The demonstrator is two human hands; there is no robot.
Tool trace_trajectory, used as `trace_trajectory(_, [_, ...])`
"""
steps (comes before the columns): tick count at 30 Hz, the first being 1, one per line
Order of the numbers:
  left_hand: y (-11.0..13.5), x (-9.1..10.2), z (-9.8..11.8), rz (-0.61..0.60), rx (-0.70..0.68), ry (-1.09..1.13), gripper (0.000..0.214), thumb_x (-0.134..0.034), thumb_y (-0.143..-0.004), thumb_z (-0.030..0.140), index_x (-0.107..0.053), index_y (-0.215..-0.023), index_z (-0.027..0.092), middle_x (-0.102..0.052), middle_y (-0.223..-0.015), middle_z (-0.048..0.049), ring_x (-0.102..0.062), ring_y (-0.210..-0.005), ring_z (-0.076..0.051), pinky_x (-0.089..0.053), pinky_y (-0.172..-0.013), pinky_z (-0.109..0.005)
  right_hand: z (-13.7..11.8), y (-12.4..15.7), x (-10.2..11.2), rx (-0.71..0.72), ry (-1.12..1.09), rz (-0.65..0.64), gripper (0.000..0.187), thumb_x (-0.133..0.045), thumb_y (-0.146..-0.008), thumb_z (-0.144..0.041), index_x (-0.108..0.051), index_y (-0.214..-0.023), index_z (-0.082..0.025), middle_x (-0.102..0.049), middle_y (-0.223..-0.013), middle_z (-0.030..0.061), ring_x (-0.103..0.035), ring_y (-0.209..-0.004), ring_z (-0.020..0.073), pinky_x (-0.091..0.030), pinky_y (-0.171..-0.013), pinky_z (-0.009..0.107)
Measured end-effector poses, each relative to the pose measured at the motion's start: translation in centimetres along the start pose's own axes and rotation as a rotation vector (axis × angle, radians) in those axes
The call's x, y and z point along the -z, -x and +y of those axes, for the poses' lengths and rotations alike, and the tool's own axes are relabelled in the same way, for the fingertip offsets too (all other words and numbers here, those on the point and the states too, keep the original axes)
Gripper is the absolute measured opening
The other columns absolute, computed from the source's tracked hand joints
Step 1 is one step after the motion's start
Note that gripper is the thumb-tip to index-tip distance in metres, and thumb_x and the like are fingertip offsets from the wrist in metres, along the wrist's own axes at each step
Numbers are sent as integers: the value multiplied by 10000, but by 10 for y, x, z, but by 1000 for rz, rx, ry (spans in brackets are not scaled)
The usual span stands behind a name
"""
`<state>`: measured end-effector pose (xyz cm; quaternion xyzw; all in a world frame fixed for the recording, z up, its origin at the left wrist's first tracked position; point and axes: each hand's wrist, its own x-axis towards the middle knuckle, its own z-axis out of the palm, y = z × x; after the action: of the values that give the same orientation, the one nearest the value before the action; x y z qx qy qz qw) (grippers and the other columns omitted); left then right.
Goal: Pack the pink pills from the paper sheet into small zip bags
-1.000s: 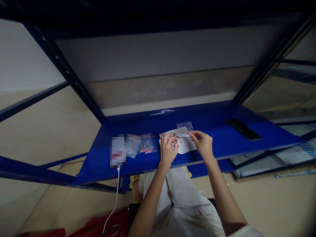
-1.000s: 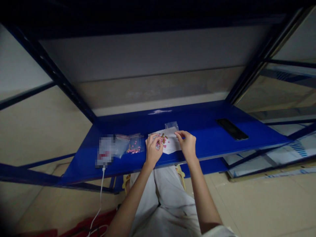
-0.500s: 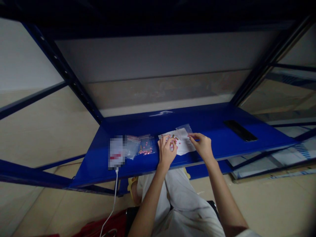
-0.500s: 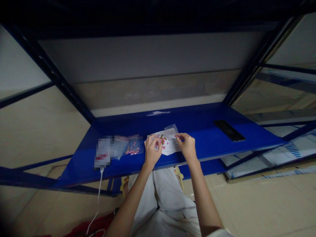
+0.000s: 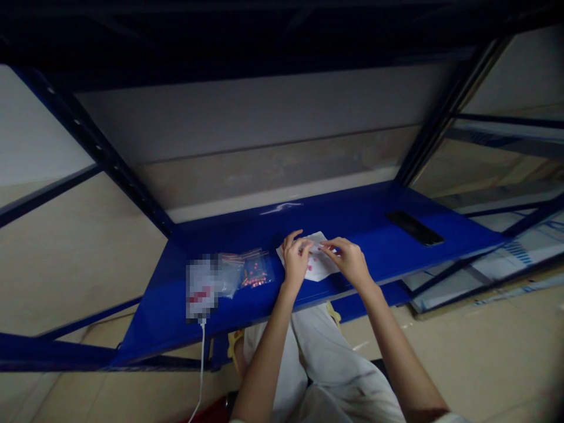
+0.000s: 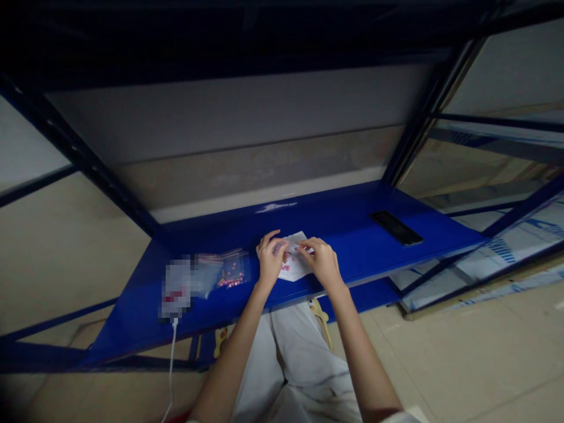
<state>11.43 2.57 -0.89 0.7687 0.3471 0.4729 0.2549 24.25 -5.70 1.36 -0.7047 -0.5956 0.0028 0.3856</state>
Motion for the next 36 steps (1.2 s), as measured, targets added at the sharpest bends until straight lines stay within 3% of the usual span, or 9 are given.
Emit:
trace_trajectory(14, [-3,-15,-1,-33,61,243,85,-563,-759,135,-629,-748,188,-616,-986,-57,-544,-981,-191,-380,-893,-361,13,5,-18,-109,-59,64,165,-561,-785,-325,-665,-816,-201,-675,-767,36,-620,-647,164,-449,-559,230])
trace_trajectory(18, [4,-1,15,5,100,298,296,-633,-707,184,-575,-997,197,-573,-1105,-78,-494,-1070,-217,-342,-939,-378,18,5,-24,-125,-88,78,199,-557,-782,-339,-684,-744,-190,-692,-730,47,-627,-646,183,-446,-581,251])
trace_trajectory(21, [34,21,32,27,181,454,379,-582,-749,244,-506,-1117,199,-539,-1142,-91,-493,-1063,-217,-370,-900,-356,22,5,-27,-154,-110,90,211,-570,-769,-355,-690,-728,-186,-703,-735,53,-633,-652,195,-447,-598,264])
trace_trajectory(22, [50,29,36,-17,201,552,355,-555,-762,256,-511,-1110,193,-542,-1130,-96,-501,-1047,-219,-384,-874,-348,23,5,-27,-159,-113,93,216,-574,-766,-362,-691,-723,-186,-704,-732,53,-634,-651,197,-447,-600,266])
trace_trajectory(25, [106,44,38,-370,271,919,270,-521,-740,293,-601,-958,154,-599,-962,-104,-551,-926,-232,-419,-779,-338,26,5,-28,-174,-114,97,231,-578,-757,-379,-688,-712,-181,-703,-726,57,-632,-646,199,-446,-590,265])
trace_trajectory(27, [142,46,29,-629,455,1071,255,-559,-658,224,-642,-880,130,-613,-961,-119,-554,-944,-256,-420,-783,-343,27,5,-29,-177,-111,81,229,-577,-757,-377,-683,-717,-178,-699,-728,61,-630,-653,199,-446,-579,259])
trace_trajectory(28, [157,45,21,-655,591,1116,288,-557,-624,183,-646,-893,130,-619,-975,-119,-554,-965,-264,-423,-786,-345,27,5,-30,-174,-108,70,225,-574,-758,-375,-681,-729,-178,-697,-731,61,-629,-659,198,-446,-574,255])
trace_trajectory(31, [189,39,-5,-451,943,1189,439,-511,-566,111,-616,-990,163,-595,-1094,-106,-530,-1049,-276,-421,-834,-379,25,6,-33,-151,-95,41,219,-561,-770,-375,-674,-773,-188,-691,-746,54,-626,-677,192,-447,-572,246])
trace_trajectory(36, [208,40,-38,-192,1097,1116,494,-452,-474,59,-628,-926,154,-584,-1137,-120,-490,-1127,-271,-367,-959,-410,22,6,-34,-153,-56,41,214,-560,-775,-387,-669,-794,-204,-687,-758,41,-621,-674,179,-441,-571,238])
